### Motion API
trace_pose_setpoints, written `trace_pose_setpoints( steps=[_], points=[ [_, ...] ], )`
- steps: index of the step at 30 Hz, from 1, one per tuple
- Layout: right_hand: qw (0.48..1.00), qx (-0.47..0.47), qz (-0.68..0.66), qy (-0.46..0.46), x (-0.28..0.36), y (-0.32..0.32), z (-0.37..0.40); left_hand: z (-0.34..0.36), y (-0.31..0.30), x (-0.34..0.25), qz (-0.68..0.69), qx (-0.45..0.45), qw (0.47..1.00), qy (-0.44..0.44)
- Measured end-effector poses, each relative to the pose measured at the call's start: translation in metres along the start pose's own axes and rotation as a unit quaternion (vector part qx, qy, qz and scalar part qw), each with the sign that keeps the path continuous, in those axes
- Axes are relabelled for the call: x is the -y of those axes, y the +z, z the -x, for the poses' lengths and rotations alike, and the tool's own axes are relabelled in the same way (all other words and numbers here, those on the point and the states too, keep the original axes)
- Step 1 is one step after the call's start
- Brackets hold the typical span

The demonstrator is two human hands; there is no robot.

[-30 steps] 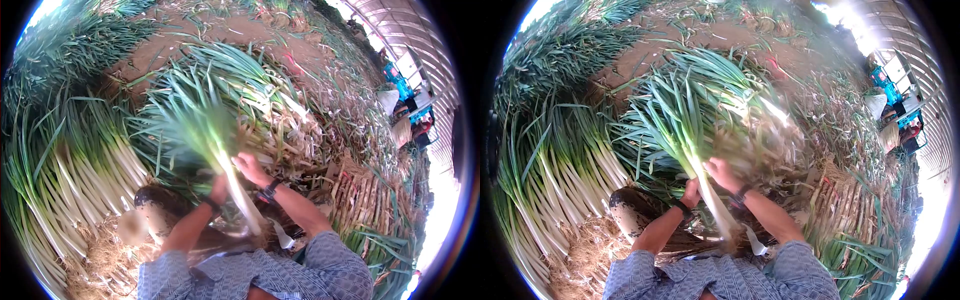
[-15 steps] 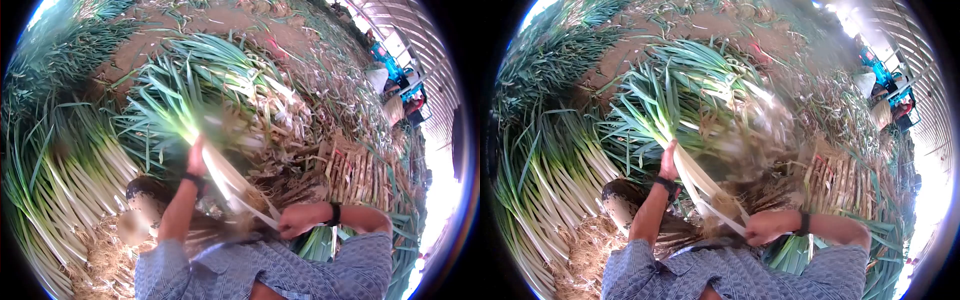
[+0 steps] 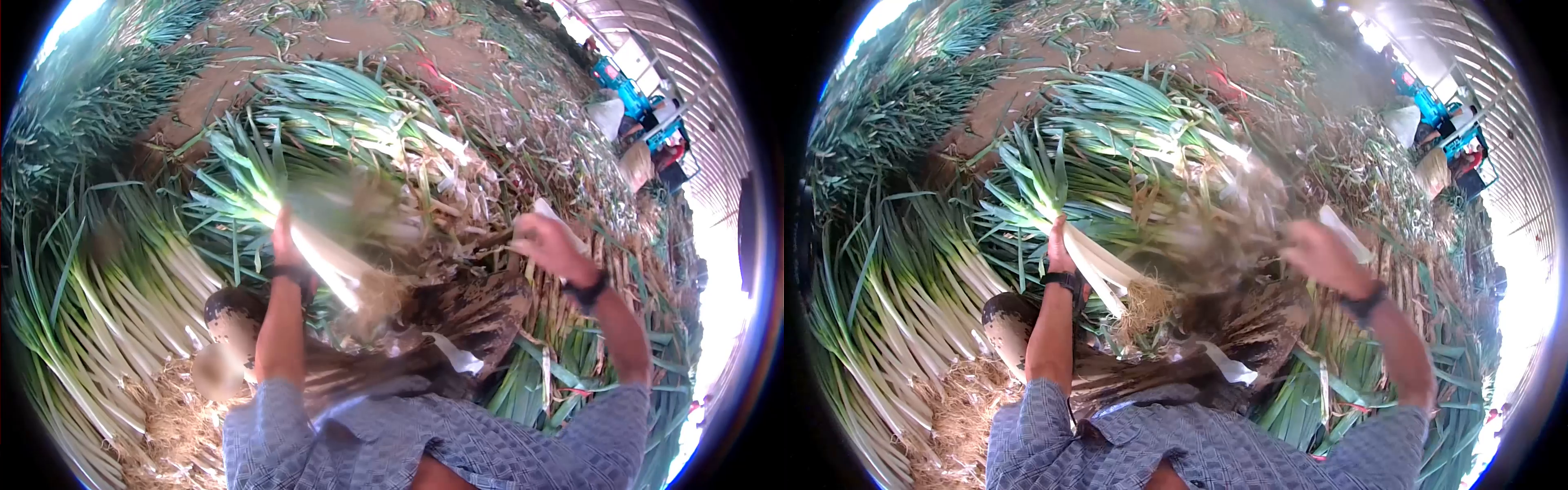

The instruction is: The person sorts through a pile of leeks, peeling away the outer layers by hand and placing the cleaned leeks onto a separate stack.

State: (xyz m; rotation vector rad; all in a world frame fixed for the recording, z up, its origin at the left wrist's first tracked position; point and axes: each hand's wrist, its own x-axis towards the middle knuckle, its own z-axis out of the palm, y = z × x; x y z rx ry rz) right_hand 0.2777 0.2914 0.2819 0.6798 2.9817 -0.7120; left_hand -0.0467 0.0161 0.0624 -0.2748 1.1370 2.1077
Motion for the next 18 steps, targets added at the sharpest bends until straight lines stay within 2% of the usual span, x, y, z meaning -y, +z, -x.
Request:
trace_pose_setpoints(
  steps=[1, 2, 3, 4, 5, 6, 8, 9, 10, 11, 14, 16, 18],
  points=[
    [0.998, 0.014, 0.031, -0.055, 0.031, 0.031, -0.017, 0.023, 0.016, -0.009, 0.024, 0.017, 0.999, -0.018],
    [0.988, 0.046, -0.044, -0.140, 0.038, 0.074, -0.039, 0.028, 0.020, -0.010, 0.039, 0.020, 0.999, -0.012],
    [0.988, 0.105, -0.054, -0.104, 0.064, 0.107, -0.055, 0.020, 0.017, -0.001, 0.055, 0.015, 0.998, 0.007],
    [0.980, 0.074, -0.079, -0.166, 0.078, 0.146, -0.069, 0.010, 0.009, 0.009, 0.071, 0.006, 0.997, 0.032],
    [0.973, 0.163, -0.024, -0.163, 0.088, 0.176, -0.083, 0.000, 0.000, 0.016, 0.088, -0.007, 0.995, 0.055],
    [0.949, 0.291, -0.034, -0.116, 0.088, 0.207, -0.083, -0.017, -0.015, 0.025, 0.091, -0.033, 0.994, 0.060],
    [0.893, 0.296, -0.098, -0.325, 0.080, 0.237, -0.054, -0.067, -0.059, 0.041, 0.010, -0.085, 0.996, 0.017],
    [0.832, 0.497, -0.063, -0.239, 0.111, 0.198, -0.048, -0.073, -0.076, 0.050, 0.003, -0.047, 0.998, 0.037],
    [0.779, 0.571, -0.086, -0.245, 0.078, 0.220, -0.037, -0.070, -0.079, 0.054, -0.017, -0.025, 0.997, 0.073],
    [0.764, 0.607, -0.086, -0.200, 0.084, 0.191, -0.031, -0.066, -0.080, 0.058, -0.036, -0.004, 0.993, 0.110],
    [0.887, 0.418, -0.095, -0.174, 0.051, 0.166, -0.049, -0.037, -0.054, 0.048, -0.044, 0.024, 0.994, 0.101],
    [0.907, 0.276, -0.312, -0.067, 0.027, 0.166, -0.079, -0.012, -0.025, 0.035, -0.042, 0.025, 0.997, 0.063],
    [0.935, 0.189, -0.299, 0.013, 0.029, 0.165, -0.107, 0.010, -0.007, 0.023, -0.042, 0.098, 0.992, 0.061]
  ],
)
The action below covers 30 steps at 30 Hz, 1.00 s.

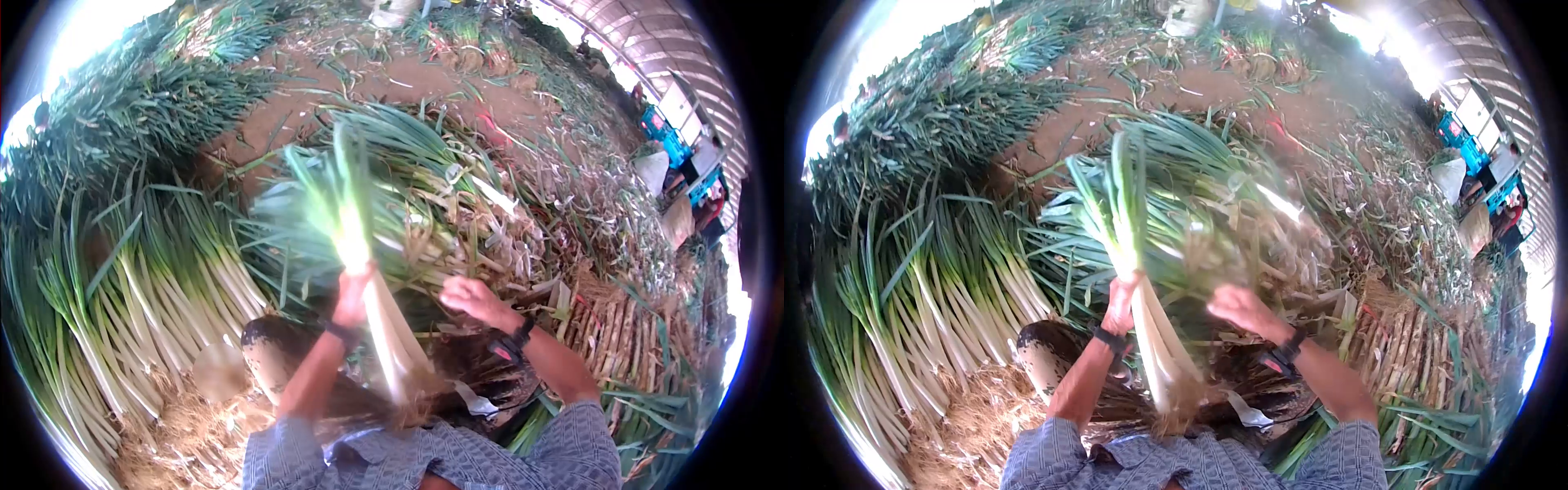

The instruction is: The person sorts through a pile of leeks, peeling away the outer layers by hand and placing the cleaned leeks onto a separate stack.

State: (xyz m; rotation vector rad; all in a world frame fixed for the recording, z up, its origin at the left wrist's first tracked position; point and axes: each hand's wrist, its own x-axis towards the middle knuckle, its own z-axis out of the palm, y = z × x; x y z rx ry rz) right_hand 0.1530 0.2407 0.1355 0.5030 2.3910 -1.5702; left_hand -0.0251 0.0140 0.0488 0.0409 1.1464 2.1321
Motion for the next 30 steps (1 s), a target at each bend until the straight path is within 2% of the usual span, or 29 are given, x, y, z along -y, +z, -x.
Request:
trace_pose_setpoints(
  steps=[3, 4, 5, 6, 8, 9, 10, 12, 14, 17, 19, 20, 21, 22, 24, 25, 26, 27, 28, 29, 30],
  points=[
    [0.980, -0.044, -0.191, -0.022, 0.026, 0.016, -0.033, 0.023, 0.021, -0.038, -0.017, 0.130, 0.991, 0.014],
    [0.957, -0.050, -0.278, -0.066, 0.026, 0.030, -0.048, 0.032, 0.029, -0.057, -0.024, 0.175, 0.984, 0.015],
    [0.924, -0.055, -0.362, -0.109, 0.023, 0.046, -0.068, 0.046, 0.044, -0.088, -0.093, 0.181, 0.979, -0.016],
    [0.888, -0.044, -0.435, -0.138, 0.035, 0.056, -0.074, 0.062, 0.056, -0.104, -0.090, 0.157, 0.983, -0.004],
    [0.803, 0.004, -0.568, -0.181, 0.072, 0.069, -0.071, 0.077, 0.059, -0.133, -0.212, 0.221, 0.950, -0.053],
    [0.778, -0.056, -0.591, -0.202, 0.079, 0.077, -0.068, 0.076, 0.060, -0.141, -0.386, 0.244, 0.885, -0.091],
    [0.755, -0.041, -0.623, -0.202, 0.064, 0.088, -0.069, 0.078, 0.047, -0.118, -0.355, 0.276, 0.893, -0.005],
    [0.715, -0.026, -0.688, -0.119, 0.085, 0.104, -0.033, 0.107, 0.026, -0.108, -0.361, 0.306, 0.880, 0.040],
    [0.715, -0.059, -0.694, -0.062, 0.059, 0.122, -0.023, 0.148, 0.011, -0.097, -0.414, 0.286, 0.864, -0.020],
    [0.726, -0.082, -0.681, -0.036, 0.028, 0.141, -0.008, 0.190, -0.006, -0.051, -0.507, 0.197, 0.820, -0.178],
    [0.743, -0.107, -0.659, -0.039, 0.028, 0.147, 0.001, 0.206, -0.015, -0.023, -0.511, 0.189, 0.823, -0.163],
    [0.743, -0.108, -0.660, -0.037, 0.028, 0.149, 0.002, 0.211, -0.025, 0.001, -0.480, 0.177, 0.846, -0.150],
    [0.756, -0.096, -0.645, -0.058, 0.036, 0.145, 0.000, 0.220, -0.038, 0.026, -0.391, 0.163, 0.900, -0.108],
    [0.768, -0.088, -0.629, -0.080, 0.057, 0.140, 0.006, 0.225, -0.030, 0.018, -0.316, 0.158, 0.934, -0.049],
    [0.799, -0.089, -0.583, -0.121, 0.112, 0.131, 0.012, 0.234, -0.014, 0.002, -0.157, 0.173, 0.970, 0.068],
    [0.822, -0.058, -0.538, -0.180, 0.145, 0.127, 0.009, 0.240, 0.003, -0.033, -0.034, 0.211, 0.968, 0.132],
    [0.825, -0.022, -0.508, -0.245, 0.185, 0.129, 0.005, 0.244, 0.002, -0.065, 0.046, 0.200, 0.971, 0.120],
    [0.827, 0.094, -0.484, -0.272, 0.214, 0.124, -0.009, 0.247, 0.001, -0.098, 0.125, 0.189, 0.968, 0.110],
    [0.856, 0.142, -0.378, -0.323, 0.251, 0.125, -0.018, 0.260, -0.005, -0.147, 0.092, 0.097, 0.986, 0.096],
    [0.862, 0.160, -0.295, -0.381, 0.282, 0.137, -0.017, 0.272, -0.011, -0.195, 0.061, 0.007, 0.995, 0.073],
    [0.855, 0.171, -0.212, -0.442, 0.313, 0.150, -0.015, 0.292, -0.005, -0.254, -0.037, -0.118, 0.985, 0.119]
  ],
)
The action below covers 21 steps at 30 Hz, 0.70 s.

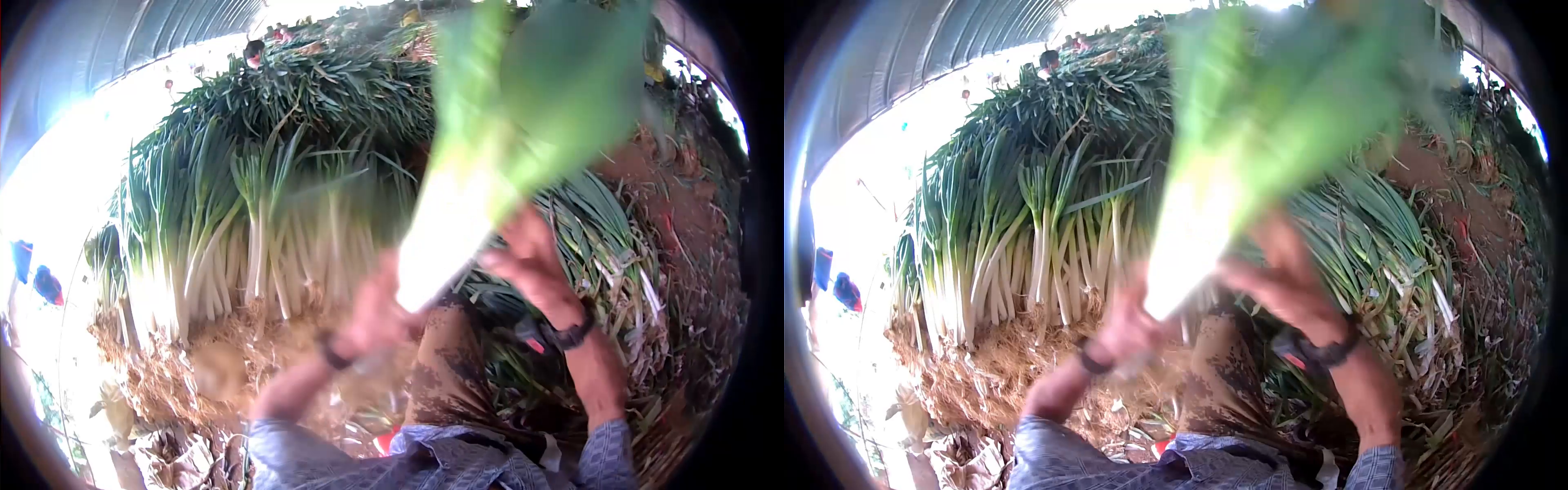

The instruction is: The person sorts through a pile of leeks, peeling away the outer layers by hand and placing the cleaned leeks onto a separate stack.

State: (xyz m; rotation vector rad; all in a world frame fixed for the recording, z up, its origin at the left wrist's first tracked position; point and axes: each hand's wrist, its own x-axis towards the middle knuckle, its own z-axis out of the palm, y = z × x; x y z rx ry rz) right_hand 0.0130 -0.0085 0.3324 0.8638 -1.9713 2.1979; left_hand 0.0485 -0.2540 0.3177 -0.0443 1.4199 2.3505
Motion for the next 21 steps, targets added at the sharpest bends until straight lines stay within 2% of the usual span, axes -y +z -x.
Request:
trace_pose_setpoints(
  steps=[1, 2, 3, 4, 5, 6, 8, 10, 12, 13, 14, 15, 16, 18, 19, 20, 21],
  points=[
    [0.995, 0.053, 0.066, -0.046, 0.011, 0.018, -0.026, -0.002, -0.024, -0.039, -0.138, 0.041, 0.975, 0.168],
    [0.996, 0.074, 0.056, -0.010, 0.016, 0.033, -0.028, -0.005, -0.048, -0.077, -0.256, 0.035, 0.904, 0.339],
    [0.990, 0.087, 0.101, -0.045, 0.005, 0.036, -0.027, -0.014, -0.107, -0.105, -0.394, -0.033, 0.823, 0.407],
    [0.981, 0.101, 0.145, -0.078, -0.013, 0.035, -0.024, -0.022, -0.165, -0.133, -0.538, -0.143, 0.696, 0.453],
    [0.981, 0.083, 0.156, -0.083, -0.035, 0.032, -0.013, -0.031, -0.223, -0.161, -0.627, -0.255, 0.564, 0.474],
    [0.980, 0.070, 0.182, -0.031, -0.056, 0.022, 0.004, -0.023, -0.245, -0.174, -0.598, -0.363, 0.602, 0.385],
    [0.970, 0.025, 0.218, 0.103, -0.096, -0.005, 0.047, -0.033, -0.354, -0.162, -0.656, -0.462, 0.517, 0.299],
    [0.964, -0.052, 0.152, 0.210, -0.147, -0.042, 0.112, -0.012, -0.404, -0.112, -0.692, -0.526, 0.479, 0.122],
    [0.931, -0.086, 0.236, 0.263, -0.185, -0.084, 0.181, -0.011, -0.481, -0.048, -0.649, -0.555, 0.518, -0.047],
    [0.918, -0.113, 0.250, 0.287, -0.198, -0.100, 0.212, -0.011, -0.475, -0.040, -0.640, -0.556, 0.529, -0.026],
    [0.886, -0.153, 0.240, 0.366, -0.175, -0.100, 0.222, -0.012, -0.460, -0.033, -0.631, -0.553, 0.543, -0.010],
    [0.879, -0.155, 0.271, 0.360, -0.170, -0.107, 0.237, -0.010, -0.443, -0.039, -0.590, -0.553, 0.588, -0.038],
    [0.888, -0.166, 0.272, 0.332, -0.171, -0.111, 0.249, -0.007, -0.452, -0.031, -0.596, -0.550, 0.583, -0.045],
    [0.881, -0.217, 0.237, 0.347, -0.178, -0.118, 0.267, -0.013, -0.460, -0.046, -0.617, -0.549, 0.563, -0.033],
    [0.892, -0.195, 0.232, 0.335, -0.191, -0.131, 0.279, -0.014, -0.455, -0.048, -0.618, -0.554, 0.554, -0.067],
    [0.883, -0.224, 0.191, 0.366, -0.195, -0.133, 0.284, -0.014, -0.451, -0.051, -0.629, -0.552, 0.541, -0.089],
    [0.883, -0.214, 0.214, 0.358, -0.196, -0.135, 0.287, -0.012, -0.450, -0.054, -0.641, -0.544, 0.530, -0.113]
  ],
)
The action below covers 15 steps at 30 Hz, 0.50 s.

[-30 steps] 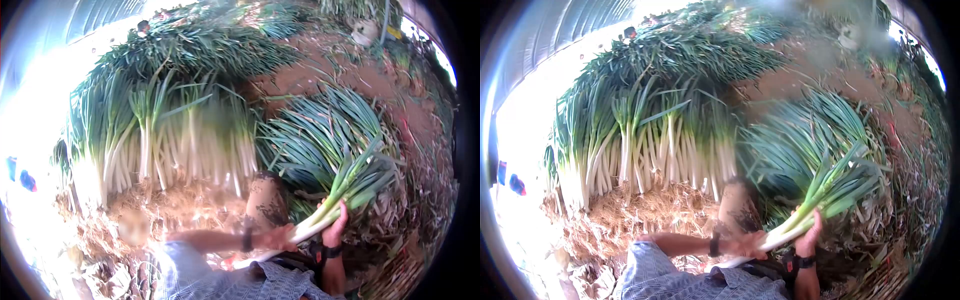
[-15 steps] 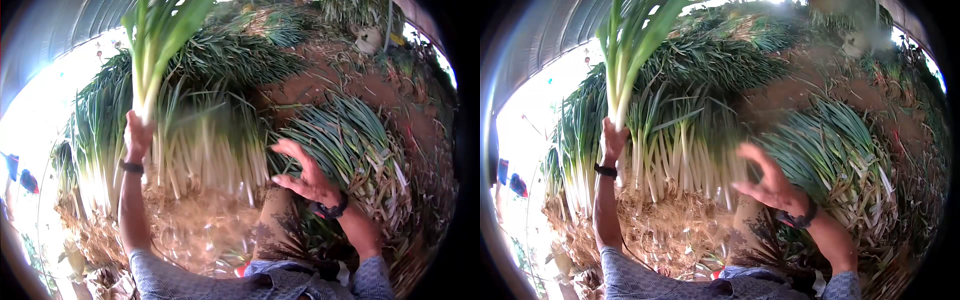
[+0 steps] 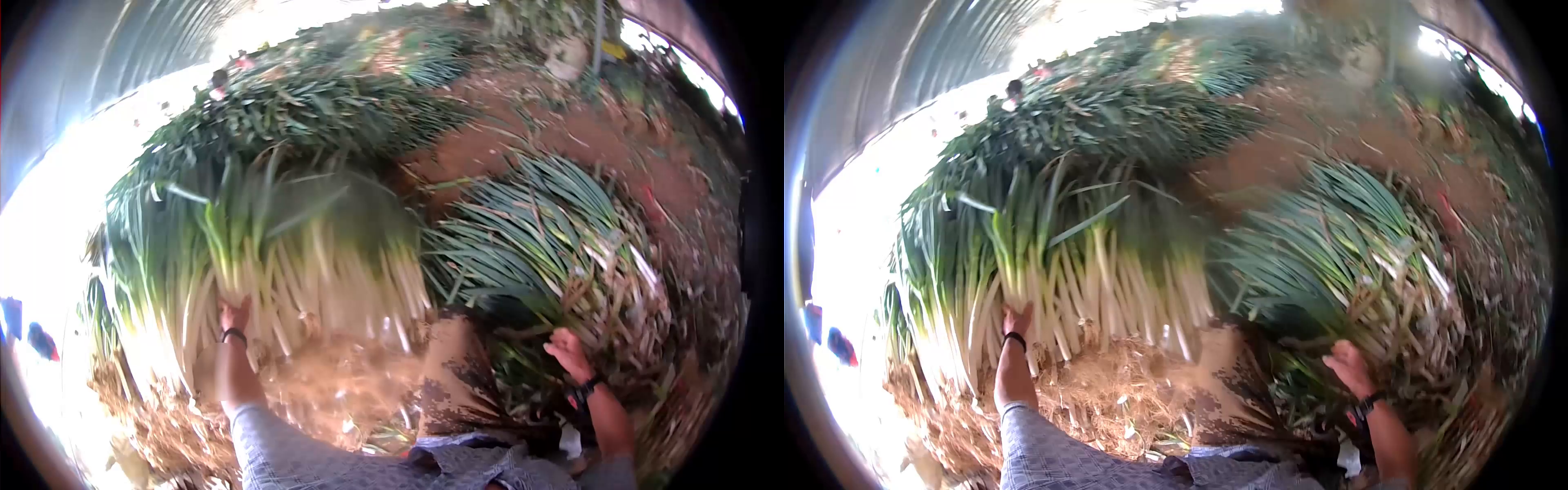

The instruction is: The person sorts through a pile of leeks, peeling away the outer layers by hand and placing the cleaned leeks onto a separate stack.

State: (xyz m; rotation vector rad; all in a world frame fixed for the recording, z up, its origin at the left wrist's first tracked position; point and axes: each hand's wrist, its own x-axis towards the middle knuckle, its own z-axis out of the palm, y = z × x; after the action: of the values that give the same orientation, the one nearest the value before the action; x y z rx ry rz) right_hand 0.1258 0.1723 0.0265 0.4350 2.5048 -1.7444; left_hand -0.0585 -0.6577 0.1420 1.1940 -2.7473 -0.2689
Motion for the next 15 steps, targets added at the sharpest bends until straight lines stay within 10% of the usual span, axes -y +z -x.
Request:
trace_pose_setpoints(
  steps=[4, 7, 9, 11, 15],
  points=[
    [0.999, 0.038, -0.008, -0.009, -0.003, -0.015, 0.009, -0.016, 0.000, 0.018, -0.135, 0.024, 0.985, 0.100],
    [0.997, 0.039, 0.038, 0.049, -0.035, -0.041, -0.004, 0.056, -0.023, -0.042, -0.207, -0.181, 0.961, 0.023],
    [0.994, 0.021, 0.045, 0.100, 0.000, -0.065, 0.007, 0.006, 0.027, -0.034, -0.068, -0.416, 0.856, 0.301],
    [0.994, -0.011, 0.045, 0.102, -0.039, -0.080, -0.009, 0.009, 0.065, -0.084, 0.249, -0.159, 0.894, 0.338],
    [0.976, -0.123, 0.180, 0.005, -0.083, -0.124, -0.023, 0.202, 0.055, -0.256, 0.486, 0.148, 0.777, 0.371]
  ],
)
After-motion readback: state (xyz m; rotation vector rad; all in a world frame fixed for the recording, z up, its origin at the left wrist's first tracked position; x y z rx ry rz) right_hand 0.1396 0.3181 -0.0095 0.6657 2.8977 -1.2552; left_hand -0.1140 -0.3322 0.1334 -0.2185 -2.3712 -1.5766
